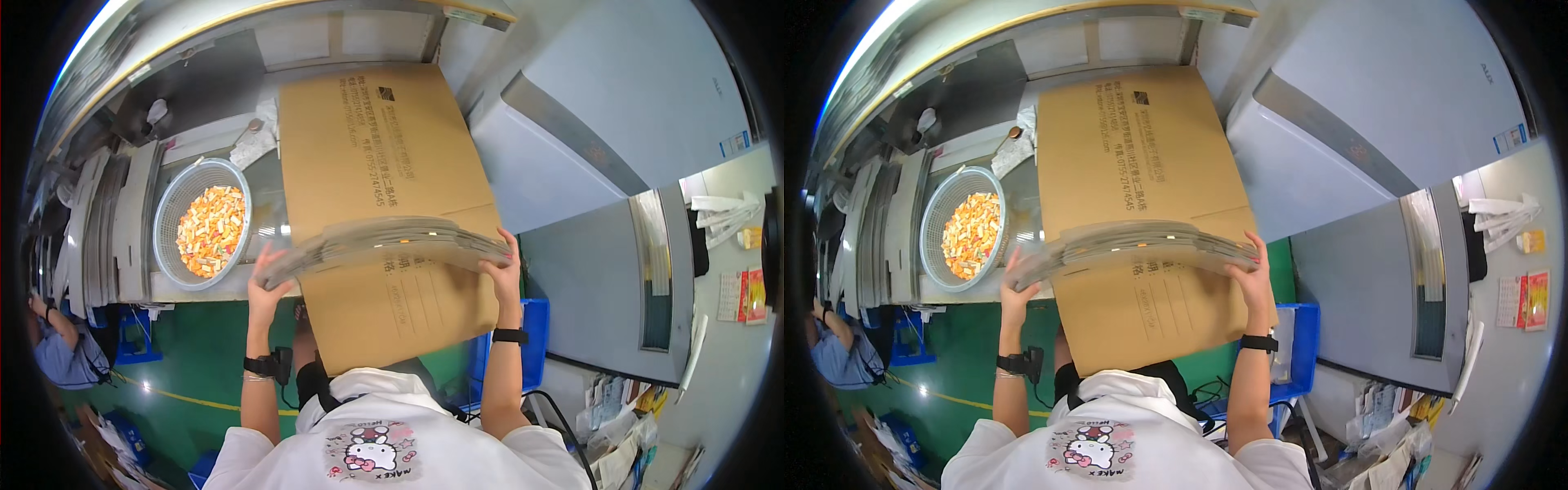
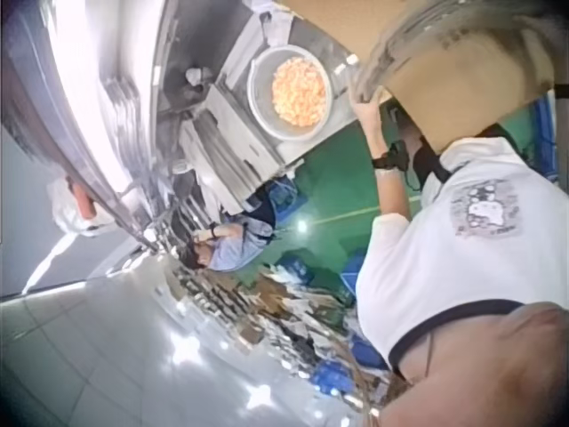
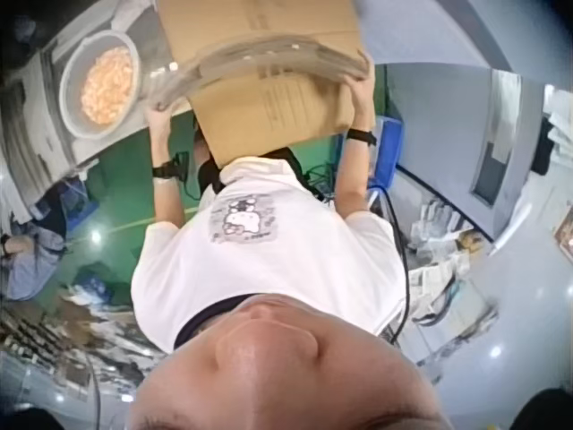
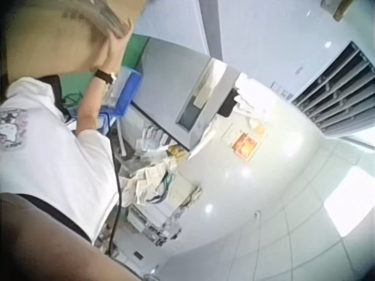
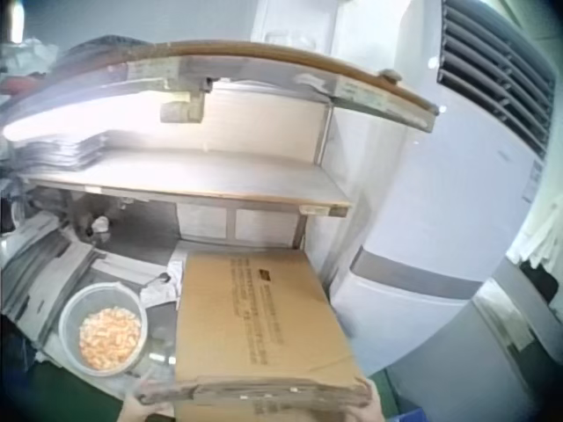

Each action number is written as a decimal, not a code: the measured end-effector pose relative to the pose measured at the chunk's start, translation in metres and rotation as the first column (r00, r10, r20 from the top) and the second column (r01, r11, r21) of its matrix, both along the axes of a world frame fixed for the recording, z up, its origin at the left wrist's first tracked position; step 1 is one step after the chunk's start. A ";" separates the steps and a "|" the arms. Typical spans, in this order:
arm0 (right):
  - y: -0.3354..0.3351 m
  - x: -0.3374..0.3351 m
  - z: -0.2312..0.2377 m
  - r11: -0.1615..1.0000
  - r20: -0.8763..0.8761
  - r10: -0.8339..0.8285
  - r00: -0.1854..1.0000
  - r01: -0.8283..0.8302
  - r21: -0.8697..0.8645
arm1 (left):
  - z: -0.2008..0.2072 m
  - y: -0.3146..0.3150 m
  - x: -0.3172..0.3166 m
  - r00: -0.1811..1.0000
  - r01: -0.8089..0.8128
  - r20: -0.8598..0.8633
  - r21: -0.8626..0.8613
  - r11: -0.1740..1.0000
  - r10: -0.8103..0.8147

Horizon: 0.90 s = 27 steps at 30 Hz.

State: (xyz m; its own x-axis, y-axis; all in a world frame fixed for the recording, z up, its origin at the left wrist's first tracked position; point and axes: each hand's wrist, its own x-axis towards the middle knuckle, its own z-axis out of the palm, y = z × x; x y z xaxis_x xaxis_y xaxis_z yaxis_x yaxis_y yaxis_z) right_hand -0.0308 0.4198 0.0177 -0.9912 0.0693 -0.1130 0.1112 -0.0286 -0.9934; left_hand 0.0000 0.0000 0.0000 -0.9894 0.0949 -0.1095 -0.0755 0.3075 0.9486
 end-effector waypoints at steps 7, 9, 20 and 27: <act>0.006 0.000 -0.006 0.994 -0.209 -0.039 0.977 0.058 0.088 | 0.008 0.030 -0.011 0.773 -0.421 -0.295 0.423 0.802 0.561; 0.002 -0.003 -0.011 0.997 -0.207 -0.068 0.976 0.057 -0.061 | 0.003 0.036 -0.018 0.708 -0.476 -0.313 0.451 0.755 0.633; -0.021 -0.027 -0.010 0.844 -0.160 -0.534 0.830 0.536 -0.033 | -0.004 0.056 -0.044 0.455 -0.823 -0.099 0.332 0.461 0.885; -0.029 -0.033 -0.001 0.835 -0.132 -0.550 0.825 0.547 -0.062 | -0.007 0.053 -0.049 0.375 -0.889 -0.161 0.219 0.403 0.913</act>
